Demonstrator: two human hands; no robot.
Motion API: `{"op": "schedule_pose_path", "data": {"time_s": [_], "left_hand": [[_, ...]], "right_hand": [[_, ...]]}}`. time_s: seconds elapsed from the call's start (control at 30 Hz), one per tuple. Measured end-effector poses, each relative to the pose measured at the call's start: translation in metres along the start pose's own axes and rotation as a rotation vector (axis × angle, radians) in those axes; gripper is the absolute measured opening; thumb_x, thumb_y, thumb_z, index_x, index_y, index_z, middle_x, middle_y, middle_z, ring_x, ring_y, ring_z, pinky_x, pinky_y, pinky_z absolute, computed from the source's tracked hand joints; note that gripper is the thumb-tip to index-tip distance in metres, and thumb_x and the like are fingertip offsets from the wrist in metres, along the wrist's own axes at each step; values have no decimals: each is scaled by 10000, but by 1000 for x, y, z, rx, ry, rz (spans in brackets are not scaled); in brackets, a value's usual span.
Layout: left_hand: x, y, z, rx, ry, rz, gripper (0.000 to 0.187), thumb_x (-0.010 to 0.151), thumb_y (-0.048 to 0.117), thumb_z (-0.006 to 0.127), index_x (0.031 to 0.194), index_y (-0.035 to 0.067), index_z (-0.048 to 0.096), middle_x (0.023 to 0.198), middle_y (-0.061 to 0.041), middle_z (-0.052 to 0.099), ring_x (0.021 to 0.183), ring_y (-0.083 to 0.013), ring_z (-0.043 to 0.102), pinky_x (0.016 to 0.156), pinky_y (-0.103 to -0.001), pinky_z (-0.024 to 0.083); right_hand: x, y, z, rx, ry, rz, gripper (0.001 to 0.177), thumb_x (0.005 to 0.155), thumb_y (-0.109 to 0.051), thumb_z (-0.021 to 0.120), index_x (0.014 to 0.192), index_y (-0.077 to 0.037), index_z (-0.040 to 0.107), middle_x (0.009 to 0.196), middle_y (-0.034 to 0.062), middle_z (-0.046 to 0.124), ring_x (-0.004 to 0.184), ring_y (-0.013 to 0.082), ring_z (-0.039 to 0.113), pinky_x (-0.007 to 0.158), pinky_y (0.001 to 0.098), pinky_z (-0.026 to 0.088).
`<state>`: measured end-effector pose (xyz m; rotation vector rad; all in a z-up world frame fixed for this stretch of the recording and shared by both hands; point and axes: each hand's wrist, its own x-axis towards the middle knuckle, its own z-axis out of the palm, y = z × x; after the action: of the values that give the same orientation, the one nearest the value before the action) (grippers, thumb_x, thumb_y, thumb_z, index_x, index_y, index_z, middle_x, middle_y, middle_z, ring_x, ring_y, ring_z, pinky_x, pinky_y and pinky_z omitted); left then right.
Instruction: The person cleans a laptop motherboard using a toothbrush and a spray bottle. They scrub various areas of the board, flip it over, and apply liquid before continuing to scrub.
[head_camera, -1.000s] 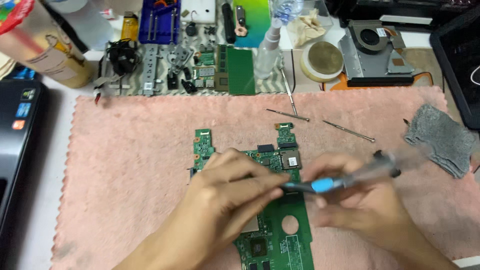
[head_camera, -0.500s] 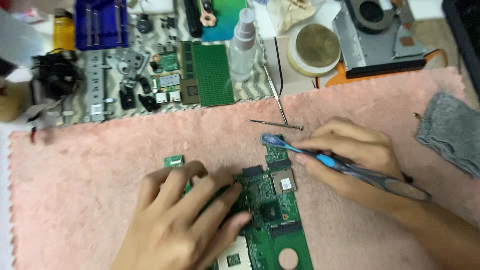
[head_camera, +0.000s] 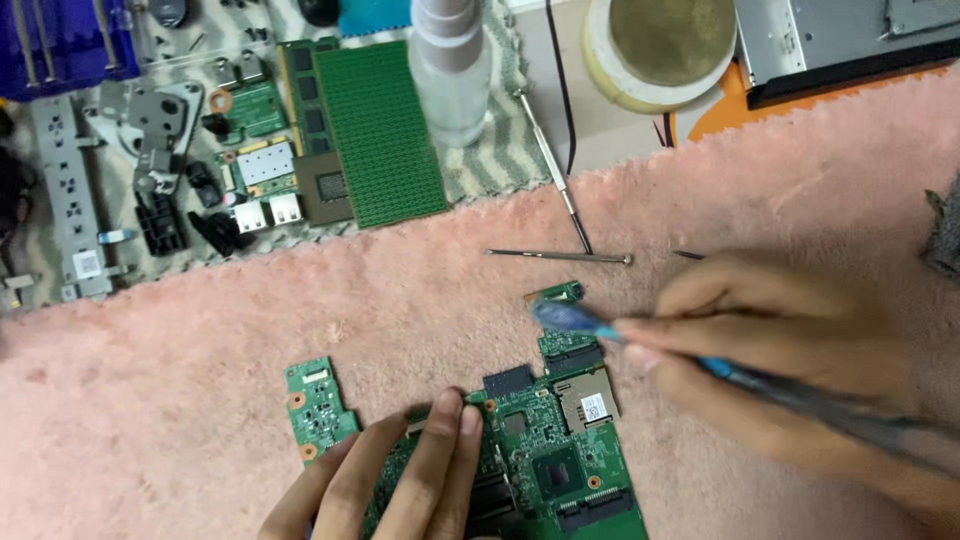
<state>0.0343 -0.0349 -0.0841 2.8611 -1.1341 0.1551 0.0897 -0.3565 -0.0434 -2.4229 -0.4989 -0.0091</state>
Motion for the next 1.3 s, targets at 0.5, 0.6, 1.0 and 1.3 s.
{"op": "schedule_pose_path", "data": {"time_s": [0.5, 0.6, 1.0, 1.3], "left_hand": [[3, 5, 5, 22, 3, -35, 477, 1147, 374, 505, 1546, 244, 731, 1585, 25, 743, 1349, -220, 732, 1092, -426, 578], [7, 6, 0, 35, 90, -77, 469, 1168, 351, 449, 1455, 234, 802, 1485, 38, 809, 1265, -190, 778, 1056, -383, 572], [9, 4, -18, -12, 171, -28, 1024, 1092, 865, 253, 1546, 87, 741, 1514, -40, 785, 1280, -231, 761, 1089, -366, 514], [5, 1, -24, -163, 126, 15, 1043, 1037, 808, 502, 1634, -42, 600, 1628, -122, 666, 1335, -339, 663, 1155, -478, 502]], "right_hand": [[-2, 10, 5, -32, 72, -109, 157, 963, -100, 907, 1115, -84, 872, 1005, 9, 812, 687, 75, 701, 612, 201, 581], [-1, 9, 6, 106, 58, -10, 234, 943, -59, 864, 1178, -56, 863, 954, 23, 801, 608, 30, 676, 490, 143, 523], [-9, 14, 11, 6, 63, -110, 174, 987, -102, 885, 1158, -123, 909, 1016, -30, 813, 616, 48, 615, 573, 198, 478], [-2, 18, 2, 240, 10, -152, 215, 946, -41, 900, 1159, -45, 872, 977, 63, 845, 746, 87, 763, 597, 142, 587]]}}
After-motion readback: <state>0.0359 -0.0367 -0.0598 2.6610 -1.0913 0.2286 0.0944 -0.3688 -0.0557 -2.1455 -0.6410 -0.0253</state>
